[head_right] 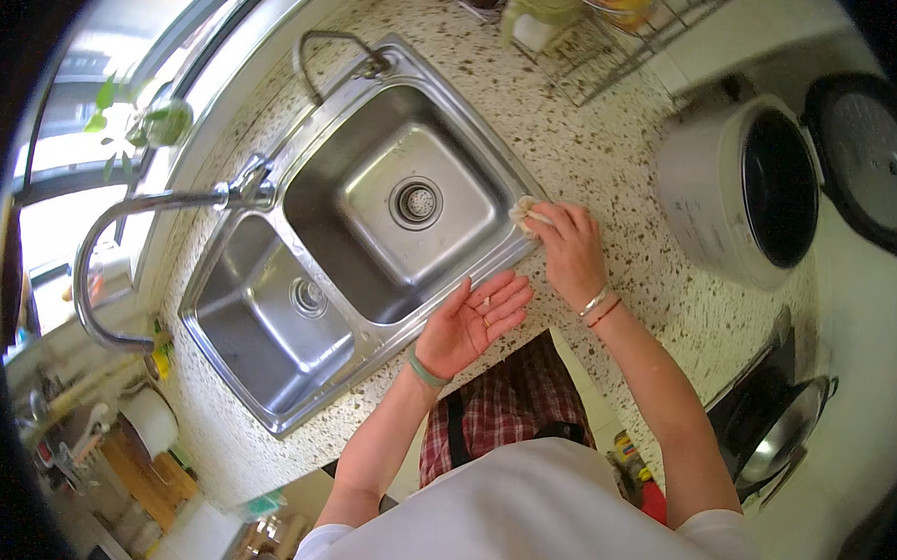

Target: The person organizes kitchen items by moving a yellow basket and stacking plastic strainers on a counter. They then wash a cloth in the sink and proceed to wipe down the kitchen countertop, the wall tiles, the stovetop, and the sink basin with the damp cloth.

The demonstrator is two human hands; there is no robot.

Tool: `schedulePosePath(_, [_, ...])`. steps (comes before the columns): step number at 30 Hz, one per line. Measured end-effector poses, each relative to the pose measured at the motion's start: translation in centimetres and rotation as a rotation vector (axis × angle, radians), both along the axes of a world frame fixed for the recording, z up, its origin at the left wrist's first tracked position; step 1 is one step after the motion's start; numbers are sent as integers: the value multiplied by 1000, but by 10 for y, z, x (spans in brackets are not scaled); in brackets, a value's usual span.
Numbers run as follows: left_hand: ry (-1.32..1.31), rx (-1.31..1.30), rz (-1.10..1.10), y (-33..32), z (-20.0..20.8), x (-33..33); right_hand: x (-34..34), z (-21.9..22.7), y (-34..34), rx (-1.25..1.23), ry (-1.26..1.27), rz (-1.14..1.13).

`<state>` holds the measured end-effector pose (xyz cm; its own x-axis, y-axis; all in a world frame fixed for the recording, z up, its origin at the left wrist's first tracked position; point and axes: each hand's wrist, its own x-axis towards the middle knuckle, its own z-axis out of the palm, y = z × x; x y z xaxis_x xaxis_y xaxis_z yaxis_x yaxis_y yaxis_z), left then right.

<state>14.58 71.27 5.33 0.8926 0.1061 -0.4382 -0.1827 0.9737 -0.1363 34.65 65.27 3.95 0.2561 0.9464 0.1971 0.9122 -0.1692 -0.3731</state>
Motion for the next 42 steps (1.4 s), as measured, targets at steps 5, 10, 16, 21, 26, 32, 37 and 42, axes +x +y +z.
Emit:
schedulePosePath(5, [51, 68, 144, 5, 9, -19, 9, -17, 51, 36, -90, 95])
schedulePosePath(10, [336, 314, 330, 19, 11, -67, 12, -23, 103, 105, -85, 172])
schedulePosePath(16, [721, 520, 678, 55, 5, -150, 23, -44, 207, 165, -125, 169])
schedulePosePath(21, [966, 656, 630, 79, -24, -204, 24, -54, 248, 255, -125, 149])
schedulePosePath(26, [1275, 949, 275, 96, -53, -218, 29, -58, 269, 299, -136, 134])
schedulePosePath(32, [1577, 1261, 213, 112, -70, -210, -5, -45, 254, 185, -113, 35])
schedulePosePath(37, [1419, 1042, 118, 128, -80, -212, -75, -43, 256, 307, 218, 88])
schedulePosePath(42, [1343, 1123, 288, 133, -53, -194, -122, -66, 307, 390, -15, -193])
